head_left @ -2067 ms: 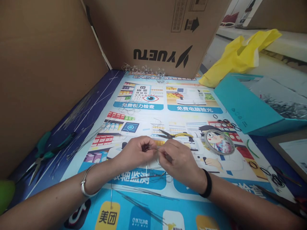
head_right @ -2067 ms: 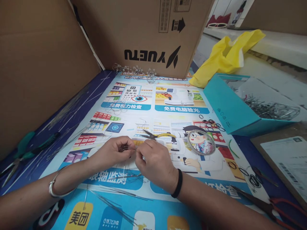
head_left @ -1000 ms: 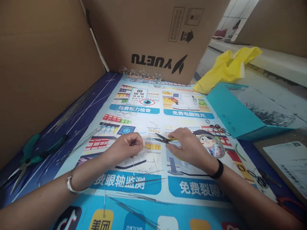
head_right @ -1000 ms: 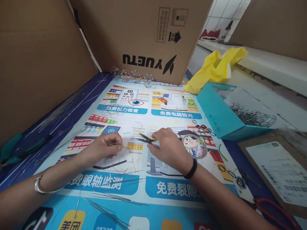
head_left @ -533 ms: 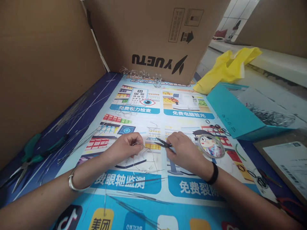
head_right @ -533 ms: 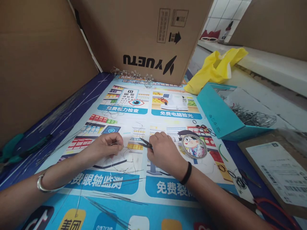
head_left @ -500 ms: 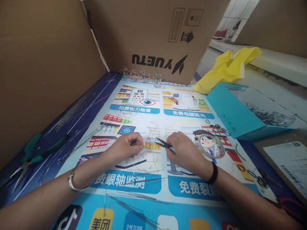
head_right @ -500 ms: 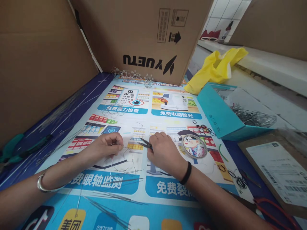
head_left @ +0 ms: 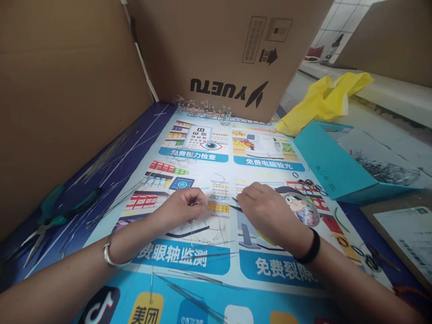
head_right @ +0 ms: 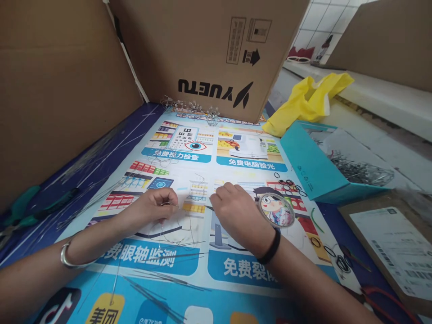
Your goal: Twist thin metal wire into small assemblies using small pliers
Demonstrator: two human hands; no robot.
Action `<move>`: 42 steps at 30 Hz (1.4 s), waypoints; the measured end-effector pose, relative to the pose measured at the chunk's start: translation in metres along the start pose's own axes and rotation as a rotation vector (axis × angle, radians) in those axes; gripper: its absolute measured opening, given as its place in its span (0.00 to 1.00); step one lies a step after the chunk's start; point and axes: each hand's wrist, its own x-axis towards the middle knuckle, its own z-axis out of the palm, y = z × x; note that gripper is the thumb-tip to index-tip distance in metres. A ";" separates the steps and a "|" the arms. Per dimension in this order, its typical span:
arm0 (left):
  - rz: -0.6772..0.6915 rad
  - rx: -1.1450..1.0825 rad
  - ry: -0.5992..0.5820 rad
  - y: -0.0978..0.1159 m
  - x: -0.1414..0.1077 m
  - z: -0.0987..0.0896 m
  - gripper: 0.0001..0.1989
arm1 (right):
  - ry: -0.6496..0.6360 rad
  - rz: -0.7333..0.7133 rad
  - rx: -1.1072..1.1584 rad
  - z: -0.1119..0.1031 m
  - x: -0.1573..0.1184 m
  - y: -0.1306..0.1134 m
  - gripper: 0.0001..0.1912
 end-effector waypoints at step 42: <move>0.045 -0.064 -0.085 -0.003 0.004 -0.004 0.02 | 0.487 0.185 0.910 0.026 0.018 -0.034 0.08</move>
